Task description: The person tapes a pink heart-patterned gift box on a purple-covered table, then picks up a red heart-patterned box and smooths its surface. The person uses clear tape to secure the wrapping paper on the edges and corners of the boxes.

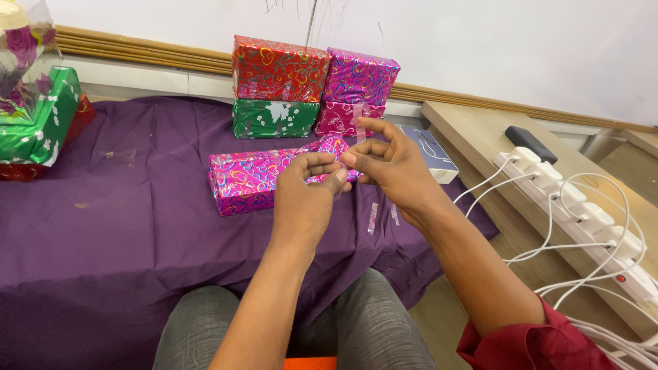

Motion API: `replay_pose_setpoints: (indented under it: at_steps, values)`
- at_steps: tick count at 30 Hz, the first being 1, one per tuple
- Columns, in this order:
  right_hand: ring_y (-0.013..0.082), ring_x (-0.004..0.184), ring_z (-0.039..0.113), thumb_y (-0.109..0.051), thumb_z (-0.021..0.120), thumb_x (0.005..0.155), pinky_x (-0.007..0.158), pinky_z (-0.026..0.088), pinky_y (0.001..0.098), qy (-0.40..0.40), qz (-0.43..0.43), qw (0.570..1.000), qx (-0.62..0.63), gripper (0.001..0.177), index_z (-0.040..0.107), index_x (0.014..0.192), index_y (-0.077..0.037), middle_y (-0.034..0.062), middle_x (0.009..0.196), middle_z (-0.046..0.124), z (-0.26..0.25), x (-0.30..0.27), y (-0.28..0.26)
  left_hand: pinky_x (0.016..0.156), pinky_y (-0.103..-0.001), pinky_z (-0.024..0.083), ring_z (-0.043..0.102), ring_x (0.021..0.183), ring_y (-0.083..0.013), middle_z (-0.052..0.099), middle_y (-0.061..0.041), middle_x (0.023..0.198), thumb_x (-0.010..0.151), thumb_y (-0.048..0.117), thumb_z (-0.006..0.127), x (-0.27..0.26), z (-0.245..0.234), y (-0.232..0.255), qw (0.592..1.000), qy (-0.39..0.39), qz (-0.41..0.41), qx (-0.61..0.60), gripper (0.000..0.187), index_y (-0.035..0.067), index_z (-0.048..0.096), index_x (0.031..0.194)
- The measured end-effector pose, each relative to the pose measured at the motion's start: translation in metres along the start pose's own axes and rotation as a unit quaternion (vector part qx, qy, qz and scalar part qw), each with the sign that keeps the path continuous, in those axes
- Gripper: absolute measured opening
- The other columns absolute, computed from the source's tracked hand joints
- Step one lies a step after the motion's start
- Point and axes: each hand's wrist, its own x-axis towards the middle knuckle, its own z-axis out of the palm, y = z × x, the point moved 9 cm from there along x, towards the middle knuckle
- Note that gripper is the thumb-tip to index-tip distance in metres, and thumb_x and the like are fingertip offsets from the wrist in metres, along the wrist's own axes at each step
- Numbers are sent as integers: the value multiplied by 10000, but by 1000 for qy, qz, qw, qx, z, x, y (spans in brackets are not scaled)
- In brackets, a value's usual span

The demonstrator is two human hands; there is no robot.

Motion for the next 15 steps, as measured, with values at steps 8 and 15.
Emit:
replay_pose_setpoints:
  at_steps: [8, 15]
  values:
    - [132, 965, 669, -48, 728, 909, 880, 553, 309, -161, -45, 984, 57, 753, 362, 1567, -38, 62, 1020, 681, 20, -24, -43, 662, -281, 516, 646, 712, -113, 697, -35, 845, 921, 125, 647, 38, -33, -15, 997, 16, -50, 60, 156, 13, 705, 1014]
    - [142, 973, 639, -56, 755, 941, 887, 568, 328, -205, -124, 970, 29, 803, 326, 1618, -89, 58, 1014, 668, 71, -39, -63, 518, -254, 399, 531, 625, -61, 589, 28, 759, 948, 165, 619, 44, 3, -34, 984, -148, -58, -85, 181, -2, 666, 1000]
